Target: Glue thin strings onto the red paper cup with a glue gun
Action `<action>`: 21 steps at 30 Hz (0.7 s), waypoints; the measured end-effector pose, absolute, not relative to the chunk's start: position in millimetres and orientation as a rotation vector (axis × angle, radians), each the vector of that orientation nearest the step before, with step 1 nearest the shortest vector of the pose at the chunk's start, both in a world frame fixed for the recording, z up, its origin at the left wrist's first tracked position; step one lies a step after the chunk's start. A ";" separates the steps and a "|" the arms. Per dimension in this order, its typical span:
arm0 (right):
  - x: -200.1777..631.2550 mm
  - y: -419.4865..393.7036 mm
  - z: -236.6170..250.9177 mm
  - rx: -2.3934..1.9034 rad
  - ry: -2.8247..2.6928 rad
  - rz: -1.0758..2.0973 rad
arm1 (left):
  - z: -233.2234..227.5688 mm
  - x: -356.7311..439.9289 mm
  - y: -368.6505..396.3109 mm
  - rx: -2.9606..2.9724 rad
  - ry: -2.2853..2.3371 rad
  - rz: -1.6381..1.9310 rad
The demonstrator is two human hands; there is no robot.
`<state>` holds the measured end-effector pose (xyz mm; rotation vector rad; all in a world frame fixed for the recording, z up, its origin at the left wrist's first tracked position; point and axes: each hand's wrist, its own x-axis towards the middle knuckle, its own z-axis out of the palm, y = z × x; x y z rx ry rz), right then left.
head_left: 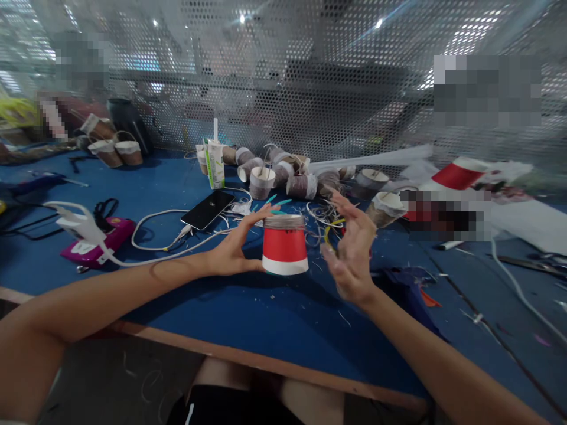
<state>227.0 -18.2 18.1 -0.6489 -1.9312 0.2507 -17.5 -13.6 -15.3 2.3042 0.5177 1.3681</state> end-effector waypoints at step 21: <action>217.5 -24.1 10.0 -0.604 -2.175 0.122 | -13.2 -16.8 -19.3 2.545 0.686 1.408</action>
